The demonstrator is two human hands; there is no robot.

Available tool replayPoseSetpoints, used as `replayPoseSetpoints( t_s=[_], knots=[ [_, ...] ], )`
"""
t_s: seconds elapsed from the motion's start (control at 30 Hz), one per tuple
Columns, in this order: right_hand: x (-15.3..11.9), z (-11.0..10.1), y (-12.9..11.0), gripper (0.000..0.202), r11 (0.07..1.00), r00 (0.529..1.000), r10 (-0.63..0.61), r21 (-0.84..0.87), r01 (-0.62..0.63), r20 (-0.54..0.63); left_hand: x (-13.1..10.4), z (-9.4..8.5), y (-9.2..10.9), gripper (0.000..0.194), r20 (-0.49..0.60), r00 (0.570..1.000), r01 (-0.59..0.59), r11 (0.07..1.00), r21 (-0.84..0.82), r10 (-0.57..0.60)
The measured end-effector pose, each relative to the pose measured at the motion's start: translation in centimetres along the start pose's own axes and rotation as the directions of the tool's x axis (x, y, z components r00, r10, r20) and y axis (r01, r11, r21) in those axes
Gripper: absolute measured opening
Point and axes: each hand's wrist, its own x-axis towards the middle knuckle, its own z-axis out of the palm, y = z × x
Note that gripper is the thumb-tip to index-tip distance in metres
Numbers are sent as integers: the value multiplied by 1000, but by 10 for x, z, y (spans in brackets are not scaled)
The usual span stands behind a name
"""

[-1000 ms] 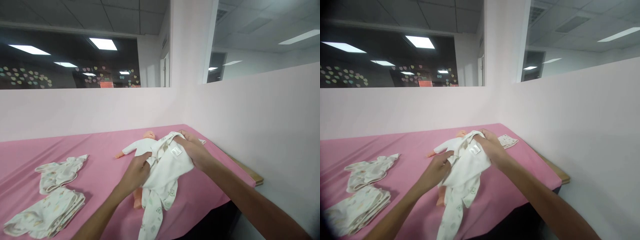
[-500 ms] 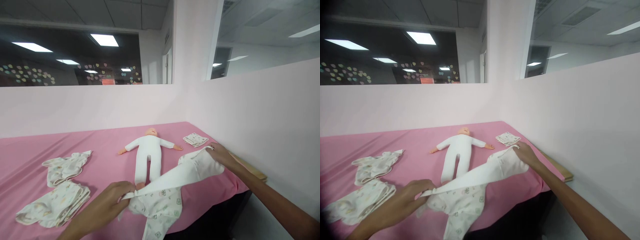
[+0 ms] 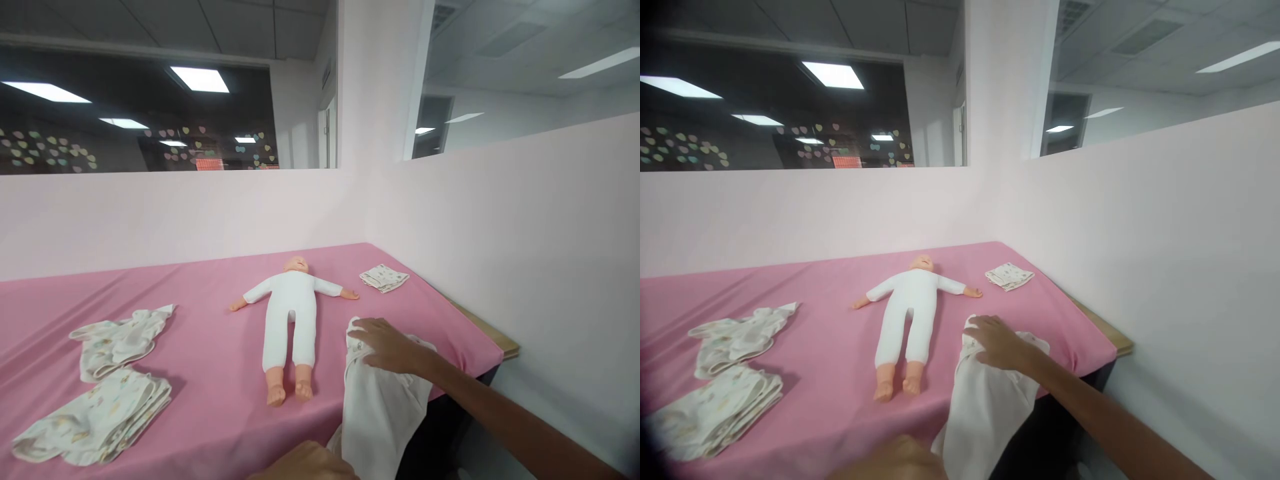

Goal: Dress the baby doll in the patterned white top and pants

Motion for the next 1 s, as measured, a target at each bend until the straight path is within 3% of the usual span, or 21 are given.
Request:
replayPoseSetpoints(
  t_s=[0.1,0.2,0.3,0.33,0.37,0.43,0.5,0.53,0.57,0.63,0.73,0.8,0.9,1.0],
  knots=[
    [15,16,-8,26,1000,999,-4,-1,4,-49,0,-4,3,39,-180,980,60,989,-132,-84],
    [27,2,-12,20,997,990,69,39,-64,-120,-1,-10,6,37,-358,929,56,991,-118,-95],
    [31,-40,-27,18,975,963,181,163,-149,-200,0,-11,9,46,-484,869,66,993,-94,-103],
    [31,-58,-36,17,944,942,250,275,-185,-224,3,-11,11,51,-527,844,72,994,-83,-105],
    [30,-76,-46,18,912,911,314,353,-211,-266,7,-11,14,55,-581,808,74,995,-69,-100],
    [27,-112,-70,23,886,878,360,410,-217,-314,18,-14,21,55,-721,692,50,999,-21,-50],
    [24,-142,-94,22,863,885,341,478,-162,-317,29,-22,29,48,-820,571,-23,999,40,46],
    [21,-154,-103,22,856,888,319,503,-120,-331,33,-27,32,46,-836,542,-77,996,50,84],
    [19,-164,-111,22,852,886,301,517,-84,-353,36,-32,34,45,-836,539,-131,991,32,98],
    [15,-178,-119,20,855,868,294,516,-52,-399,32,-43,36,42,-819,568,-210,976,-51,79],
    [7,-190,-118,14,871,839,332,481,-97,-431,8,-56,35,37,-800,599,-213,964,-158,1],
    [3,-194,-115,13,875,848,342,467,-130,-404,-17,-63,36,37,-718,694,-200,942,-270,-58],
    [-2,-198,-114,16,867,891,326,475,-149,-316,-51,-73,39,41,-466,883,-192,865,-464,-54],
    [-2,-201,-119,18,870,928,279,474,-134,-249,-71,-80,41,40,-336,941,-126,890,-437,-32]
  ],
)
